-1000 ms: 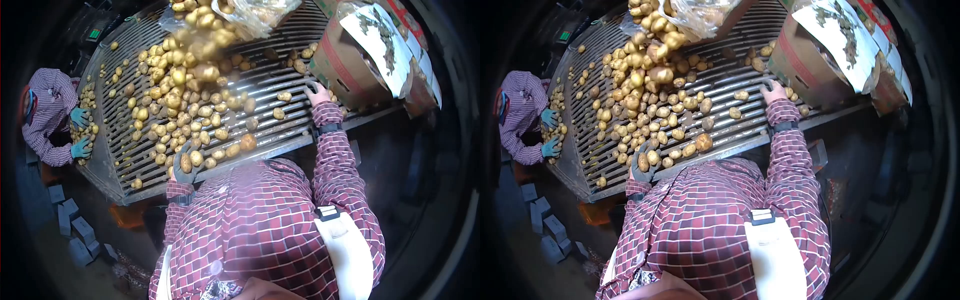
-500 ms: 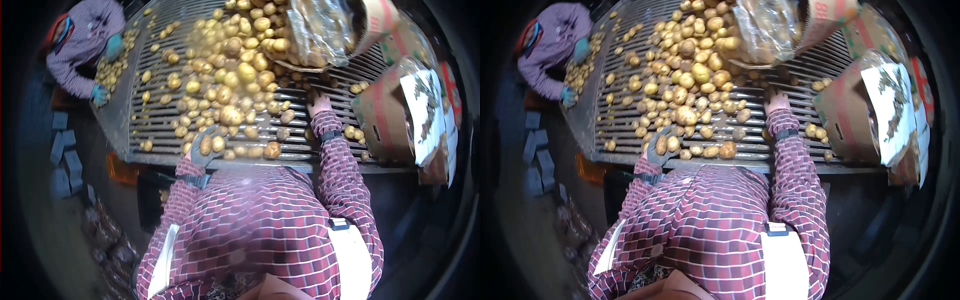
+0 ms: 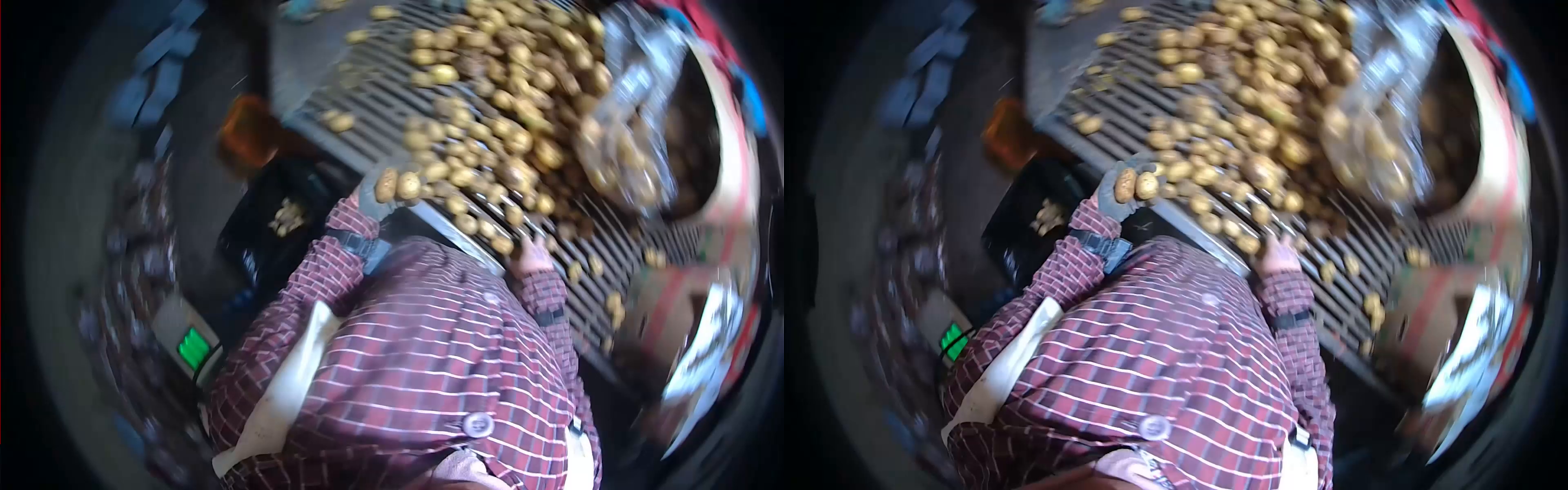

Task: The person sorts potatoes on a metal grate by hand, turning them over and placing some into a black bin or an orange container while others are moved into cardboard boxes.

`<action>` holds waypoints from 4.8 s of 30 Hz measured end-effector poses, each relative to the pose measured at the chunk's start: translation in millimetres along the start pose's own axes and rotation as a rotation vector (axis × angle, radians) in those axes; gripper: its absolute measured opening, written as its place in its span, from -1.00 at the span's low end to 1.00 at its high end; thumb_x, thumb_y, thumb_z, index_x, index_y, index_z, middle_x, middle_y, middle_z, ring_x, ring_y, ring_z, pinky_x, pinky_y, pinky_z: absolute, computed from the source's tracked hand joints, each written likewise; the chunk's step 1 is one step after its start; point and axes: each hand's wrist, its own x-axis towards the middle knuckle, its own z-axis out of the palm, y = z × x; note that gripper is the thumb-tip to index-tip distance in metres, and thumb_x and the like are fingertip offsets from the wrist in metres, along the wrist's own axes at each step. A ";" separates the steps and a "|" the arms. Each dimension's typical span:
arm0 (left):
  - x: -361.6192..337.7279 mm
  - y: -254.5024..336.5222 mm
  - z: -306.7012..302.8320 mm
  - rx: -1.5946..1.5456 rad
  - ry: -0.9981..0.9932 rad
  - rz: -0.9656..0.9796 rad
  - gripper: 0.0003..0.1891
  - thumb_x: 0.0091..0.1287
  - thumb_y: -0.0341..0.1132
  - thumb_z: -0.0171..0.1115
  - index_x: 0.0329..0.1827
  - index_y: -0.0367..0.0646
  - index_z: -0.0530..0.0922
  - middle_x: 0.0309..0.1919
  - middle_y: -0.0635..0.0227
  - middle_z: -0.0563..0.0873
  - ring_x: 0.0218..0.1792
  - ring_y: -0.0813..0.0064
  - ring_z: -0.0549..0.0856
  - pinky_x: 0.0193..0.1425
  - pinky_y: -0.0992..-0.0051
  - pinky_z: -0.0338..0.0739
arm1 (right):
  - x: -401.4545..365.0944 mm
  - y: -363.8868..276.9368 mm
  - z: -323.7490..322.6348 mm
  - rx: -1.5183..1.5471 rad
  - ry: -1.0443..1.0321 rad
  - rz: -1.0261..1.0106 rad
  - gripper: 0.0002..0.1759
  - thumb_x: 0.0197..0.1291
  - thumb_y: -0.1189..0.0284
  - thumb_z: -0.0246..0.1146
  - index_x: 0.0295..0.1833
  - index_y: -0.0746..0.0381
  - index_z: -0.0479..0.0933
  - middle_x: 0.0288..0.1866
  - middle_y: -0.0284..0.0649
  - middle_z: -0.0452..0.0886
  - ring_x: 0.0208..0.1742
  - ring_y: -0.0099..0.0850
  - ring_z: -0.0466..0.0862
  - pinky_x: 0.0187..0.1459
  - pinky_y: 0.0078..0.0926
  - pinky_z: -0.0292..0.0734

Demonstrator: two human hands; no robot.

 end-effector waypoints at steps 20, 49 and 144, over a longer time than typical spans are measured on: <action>20.5 80.4 -43.5 1.524 0.399 0.796 -0.33 0.18 -0.35 0.34 0.38 -0.15 0.29 0.36 0.02 0.27 0.38 0.05 0.28 0.46 0.20 0.16 | -25.5 69.0 47.8 0.905 0.585 -0.026 -0.51 0.11 0.27 0.34 0.11 0.31 0.51 -0.01 -0.21 0.58 0.01 -0.43 0.56 0.12 -0.47 0.45; 144.9 -28.5 149.6 1.030 -0.053 0.140 -0.27 0.32 -0.05 0.26 0.42 -0.31 0.21 0.39 0.03 0.33 0.38 0.16 0.33 0.43 0.33 0.23 | 29.7 135.7 -59.9 1.884 0.363 0.089 -0.32 0.34 -0.11 0.03 0.32 0.20 0.31 0.15 -0.09 0.50 0.01 -0.26 0.59 -0.07 -0.26 0.61; 32.8 8.9 12.9 1.862 0.088 0.472 -0.63 0.23 -0.22 0.24 0.09 -0.11 0.54 0.00 0.14 0.56 0.03 0.11 0.58 0.09 0.23 0.50 | 25.0 3.9 -54.3 0.511 0.805 -0.205 -0.60 0.18 0.22 0.27 0.09 0.15 0.55 0.03 -0.14 0.61 0.08 -0.20 0.61 0.09 -0.37 0.51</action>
